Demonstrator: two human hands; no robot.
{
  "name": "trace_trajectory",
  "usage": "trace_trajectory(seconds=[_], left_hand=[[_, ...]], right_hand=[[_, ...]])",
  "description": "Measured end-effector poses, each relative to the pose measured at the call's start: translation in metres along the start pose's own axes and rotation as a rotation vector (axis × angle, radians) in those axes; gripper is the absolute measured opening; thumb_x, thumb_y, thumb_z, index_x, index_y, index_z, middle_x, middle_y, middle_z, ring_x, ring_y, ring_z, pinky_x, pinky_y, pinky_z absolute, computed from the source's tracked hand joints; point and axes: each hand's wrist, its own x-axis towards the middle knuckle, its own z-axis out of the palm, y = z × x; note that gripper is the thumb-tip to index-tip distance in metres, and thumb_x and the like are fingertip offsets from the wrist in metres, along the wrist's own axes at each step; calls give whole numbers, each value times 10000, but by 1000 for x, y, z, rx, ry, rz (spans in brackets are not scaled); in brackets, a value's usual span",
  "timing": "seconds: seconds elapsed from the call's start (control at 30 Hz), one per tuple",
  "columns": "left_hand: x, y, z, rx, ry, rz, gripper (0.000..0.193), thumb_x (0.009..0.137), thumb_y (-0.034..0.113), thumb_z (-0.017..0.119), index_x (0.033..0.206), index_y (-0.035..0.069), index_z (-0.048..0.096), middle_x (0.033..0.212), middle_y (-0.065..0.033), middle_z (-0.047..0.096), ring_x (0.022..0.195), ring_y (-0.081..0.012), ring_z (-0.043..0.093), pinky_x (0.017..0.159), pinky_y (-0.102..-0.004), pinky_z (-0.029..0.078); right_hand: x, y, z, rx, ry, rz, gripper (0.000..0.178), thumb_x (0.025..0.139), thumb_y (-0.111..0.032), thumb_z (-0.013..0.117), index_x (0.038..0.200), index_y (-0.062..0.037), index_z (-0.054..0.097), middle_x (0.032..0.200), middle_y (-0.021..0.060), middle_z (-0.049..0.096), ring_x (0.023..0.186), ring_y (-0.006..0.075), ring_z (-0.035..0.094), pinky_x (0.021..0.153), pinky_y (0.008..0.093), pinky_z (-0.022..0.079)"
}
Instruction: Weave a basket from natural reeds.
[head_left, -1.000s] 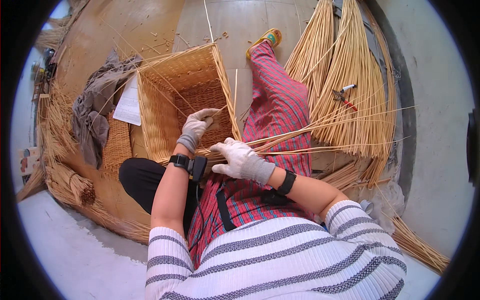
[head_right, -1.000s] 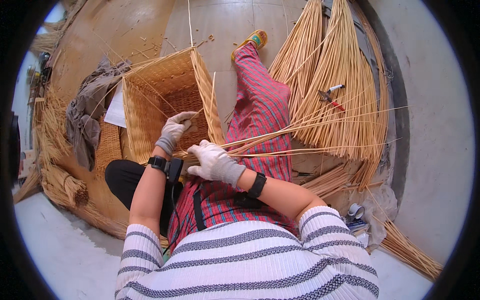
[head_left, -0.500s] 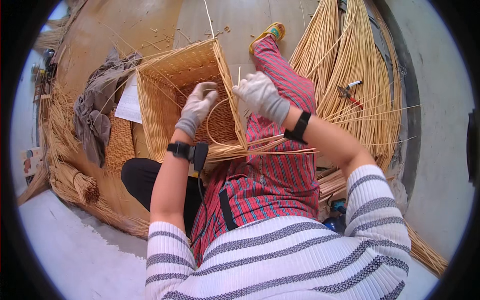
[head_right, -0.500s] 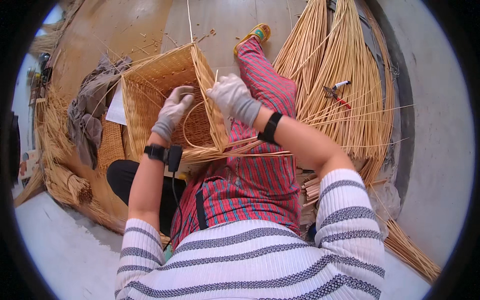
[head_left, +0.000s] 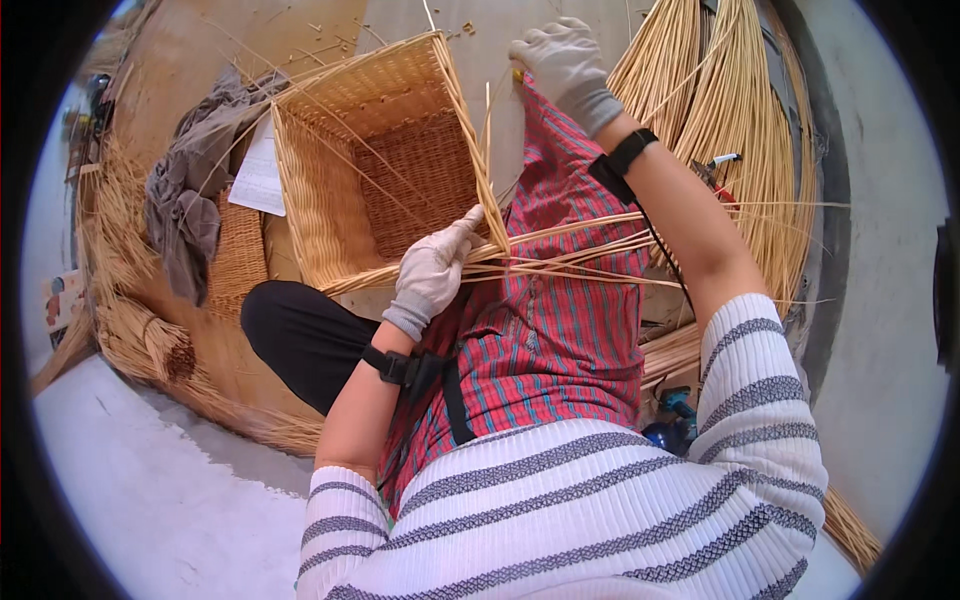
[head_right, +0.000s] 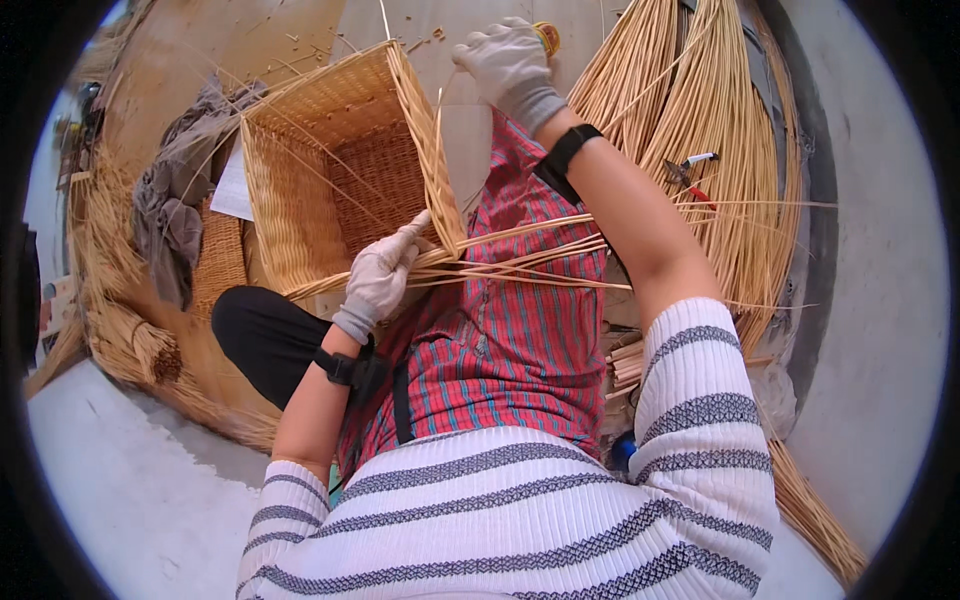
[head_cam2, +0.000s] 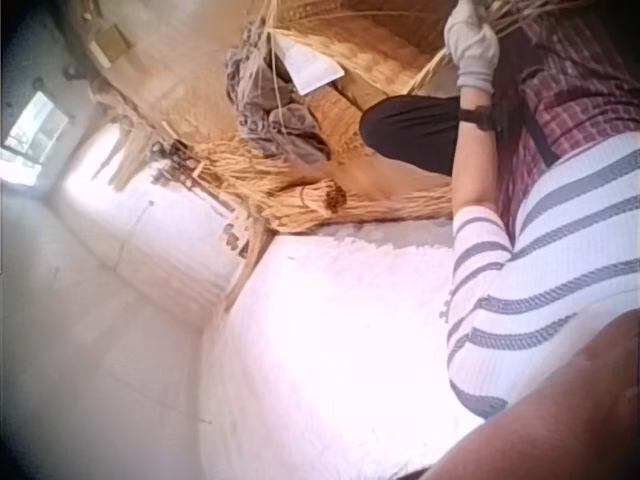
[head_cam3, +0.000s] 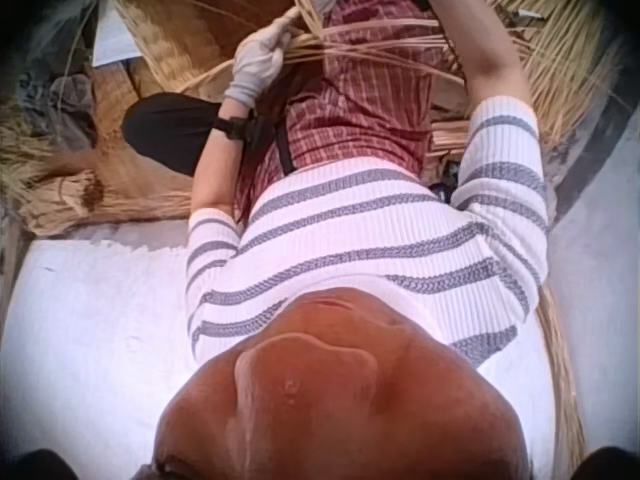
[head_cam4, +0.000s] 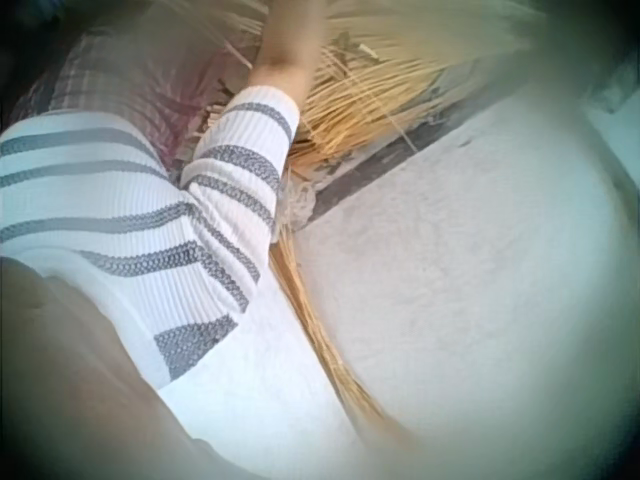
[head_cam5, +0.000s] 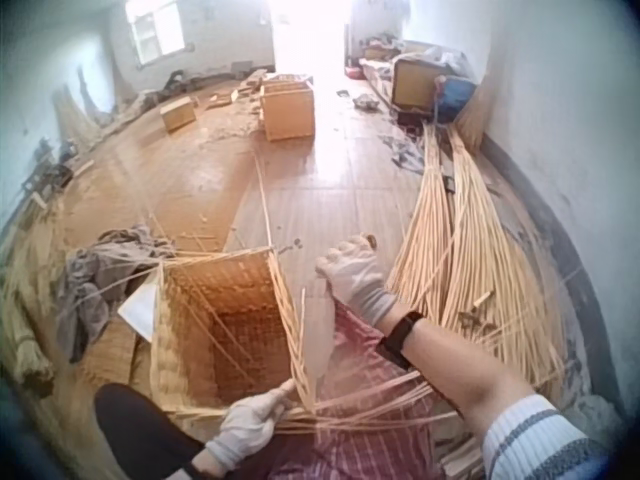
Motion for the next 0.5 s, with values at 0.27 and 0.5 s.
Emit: trace_trajectory(seconds=[0.27,0.5], left_hand=[[-1,2,-4,68,-38,-54,697,901,-87,511,1516,233,585,834,-114,618,777,-295,623,754,-414,524],[4,-6,-3,-241,-35,-153,605,967,-77,450,1484,187,620,1033,-74,724,946,-223,676,922,-327,528]], right_hand=[[63,-52,42,219,90,45,226,948,-216,592,1123,-238,733,1107,25,733,1074,278,703,956,456,525],[-39,-92,-53,445,-245,325,381,934,-432,711,1043,-68,691,890,152,740,818,334,735,801,474,570]])
